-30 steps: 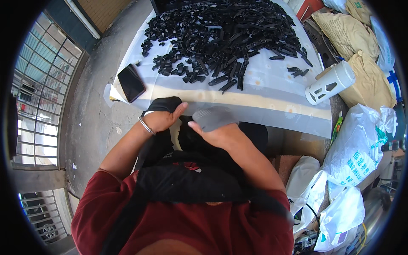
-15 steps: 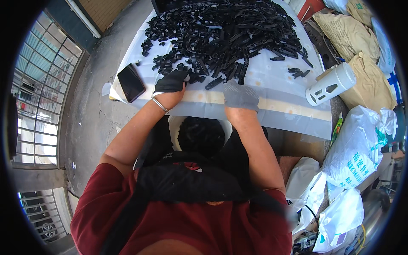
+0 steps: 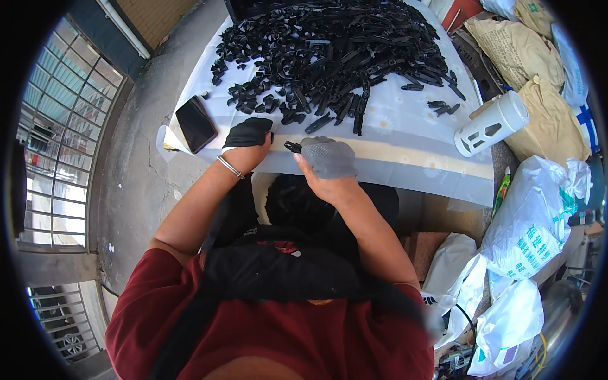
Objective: Sorting and inspecting small black plastic components from a large pile into a container on a table.
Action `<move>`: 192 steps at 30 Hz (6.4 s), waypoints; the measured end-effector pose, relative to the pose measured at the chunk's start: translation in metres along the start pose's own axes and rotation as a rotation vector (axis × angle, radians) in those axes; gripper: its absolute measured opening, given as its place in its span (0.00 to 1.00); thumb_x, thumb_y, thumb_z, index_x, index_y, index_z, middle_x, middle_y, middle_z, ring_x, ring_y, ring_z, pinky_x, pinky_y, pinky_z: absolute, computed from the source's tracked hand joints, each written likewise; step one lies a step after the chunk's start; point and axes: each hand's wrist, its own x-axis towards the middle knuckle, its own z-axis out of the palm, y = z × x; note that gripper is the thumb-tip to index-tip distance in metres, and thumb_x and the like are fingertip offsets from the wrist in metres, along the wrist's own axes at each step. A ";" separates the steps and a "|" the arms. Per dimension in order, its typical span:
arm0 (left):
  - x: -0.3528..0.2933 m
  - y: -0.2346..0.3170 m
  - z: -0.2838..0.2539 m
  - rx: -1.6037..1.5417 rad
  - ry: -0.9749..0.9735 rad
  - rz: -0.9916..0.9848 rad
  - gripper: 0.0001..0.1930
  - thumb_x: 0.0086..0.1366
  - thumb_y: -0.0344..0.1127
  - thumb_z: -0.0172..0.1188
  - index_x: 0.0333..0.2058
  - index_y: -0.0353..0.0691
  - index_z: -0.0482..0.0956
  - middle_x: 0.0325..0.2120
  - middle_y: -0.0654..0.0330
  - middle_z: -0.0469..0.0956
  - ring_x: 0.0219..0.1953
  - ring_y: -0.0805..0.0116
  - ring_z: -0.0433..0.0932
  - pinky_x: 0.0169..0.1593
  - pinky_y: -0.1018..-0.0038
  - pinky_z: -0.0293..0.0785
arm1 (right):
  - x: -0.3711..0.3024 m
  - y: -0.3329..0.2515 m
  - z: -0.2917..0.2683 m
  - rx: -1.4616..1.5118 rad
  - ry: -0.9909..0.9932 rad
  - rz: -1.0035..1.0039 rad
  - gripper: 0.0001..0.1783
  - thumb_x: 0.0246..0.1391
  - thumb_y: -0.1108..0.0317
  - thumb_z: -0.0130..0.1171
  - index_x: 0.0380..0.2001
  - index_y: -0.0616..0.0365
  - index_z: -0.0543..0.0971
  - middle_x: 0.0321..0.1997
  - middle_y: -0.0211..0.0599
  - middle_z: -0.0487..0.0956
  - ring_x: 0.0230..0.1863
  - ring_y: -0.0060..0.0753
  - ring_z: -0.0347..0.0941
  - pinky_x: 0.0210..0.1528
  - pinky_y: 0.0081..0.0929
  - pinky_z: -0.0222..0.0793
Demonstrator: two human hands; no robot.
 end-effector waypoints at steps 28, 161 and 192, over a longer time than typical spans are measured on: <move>-0.041 0.039 -0.027 -0.842 -0.208 -0.313 0.20 0.65 0.47 0.42 0.31 0.36 0.74 0.20 0.63 0.73 0.24 0.74 0.69 0.29 0.77 0.66 | -0.017 -0.018 -0.015 0.019 0.113 -0.172 0.11 0.48 0.64 0.56 0.32 0.60 0.75 0.27 0.38 0.75 0.30 0.43 0.70 0.35 0.34 0.64; -0.038 0.038 -0.043 -1.095 -0.589 -0.299 0.18 0.64 0.41 0.48 0.49 0.37 0.69 0.42 0.59 0.74 0.43 0.74 0.70 0.48 0.79 0.65 | -0.009 -0.026 -0.007 0.122 0.074 -0.141 0.18 0.39 0.62 0.65 0.31 0.60 0.74 0.26 0.38 0.75 0.23 0.36 0.70 0.31 0.32 0.62; 0.001 0.012 -0.029 -0.102 0.013 0.044 0.15 0.59 0.44 0.49 0.36 0.38 0.74 0.29 0.49 0.75 0.33 0.53 0.74 0.38 0.64 0.70 | 0.020 0.009 -0.028 -0.442 0.008 -0.085 0.10 0.43 0.67 0.53 0.31 0.55 0.76 0.32 0.44 0.75 0.35 0.43 0.73 0.37 0.39 0.67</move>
